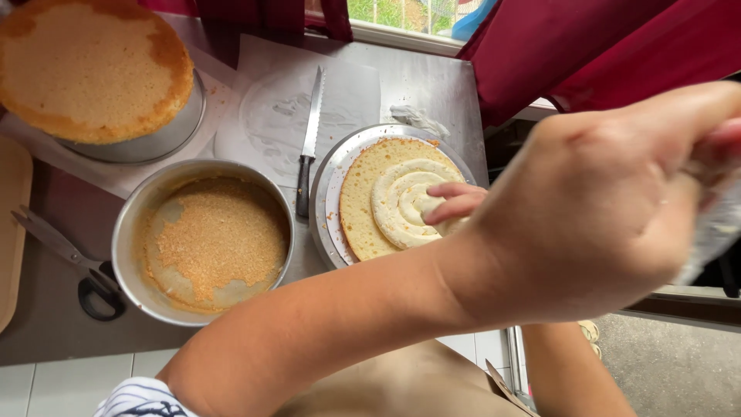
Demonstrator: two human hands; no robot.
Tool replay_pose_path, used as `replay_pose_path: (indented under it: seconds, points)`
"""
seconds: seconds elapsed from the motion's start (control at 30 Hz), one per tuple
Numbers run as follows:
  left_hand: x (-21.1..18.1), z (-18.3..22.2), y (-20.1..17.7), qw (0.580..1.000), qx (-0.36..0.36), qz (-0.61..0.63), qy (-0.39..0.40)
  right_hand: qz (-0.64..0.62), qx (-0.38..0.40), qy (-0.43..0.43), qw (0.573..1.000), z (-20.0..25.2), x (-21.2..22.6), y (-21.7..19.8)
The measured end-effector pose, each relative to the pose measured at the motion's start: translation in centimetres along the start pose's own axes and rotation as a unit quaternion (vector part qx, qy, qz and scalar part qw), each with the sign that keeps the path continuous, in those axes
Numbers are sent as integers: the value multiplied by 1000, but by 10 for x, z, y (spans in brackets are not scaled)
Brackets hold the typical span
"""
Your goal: The person pipes cream from a plastic piping bag in a spiral onto a round sponge cake layer, then spreads the cream evenly over the top with a spatula. They refill the piping bag with cream from a mixing bowl using a spatula, pipe more cream onto a second cake layer, and spread it smooth with the spatula.
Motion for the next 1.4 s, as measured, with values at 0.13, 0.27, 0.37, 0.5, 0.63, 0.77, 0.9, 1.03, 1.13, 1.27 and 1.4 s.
replay_pose_path:
  seconds: [0.13, 0.27, 0.37, 0.5, 0.63, 0.77, 0.9, 1.03, 1.13, 1.27, 1.4]
  points:
    - [32, -20, 6, 998, 43, -30, 33, -144, -95, 44, 984, 57, -28, 3]
    - [54, -28, -5, 964, 137, -229, 22, -289, -309, 143, 895, 71, -39, -4]
    - [45, 24, -83, 982, 84, -166, 20, -316, -342, 109, 878, 75, -28, -11]
    - [93, 108, -176, 965, -1, -182, -187, -272, -328, 80, 901, 96, -43, -22]
    - [120, 204, -227, 866, -146, -329, -348, -252, -345, 108, 898, 108, -68, -18]
    - [147, 264, -234, 833, -186, -317, -415, -215, -339, 115, 909, 104, -70, -10]
    - [148, 268, -223, 854, -183, -308, -377, -196, -342, 112, 912, 102, -74, -5]
    - [141, 260, -205, 824, -113, -438, -342, -182, -353, 105, 912, 105, -79, -7]
    - [144, 260, -194, 835, -113, -386, -376, -183, -352, 100, 912, 104, -74, -8]
    - [164, 275, -184, 841, -137, -245, -462, -178, -339, 99, 919, 94, -61, -6]
    - [157, 272, -179, 827, -149, -215, -498, -184, -322, 99, 923, 91, -51, 9]
Point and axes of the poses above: each hand's wrist, its own z-axis away from the middle knuckle, its own y-axis out of the palm, x = y × z, the point moved 8 cm from there along -z, towards the middle knuckle, and after that the axes turned 10 degrees about x, right-handed, at the moved point
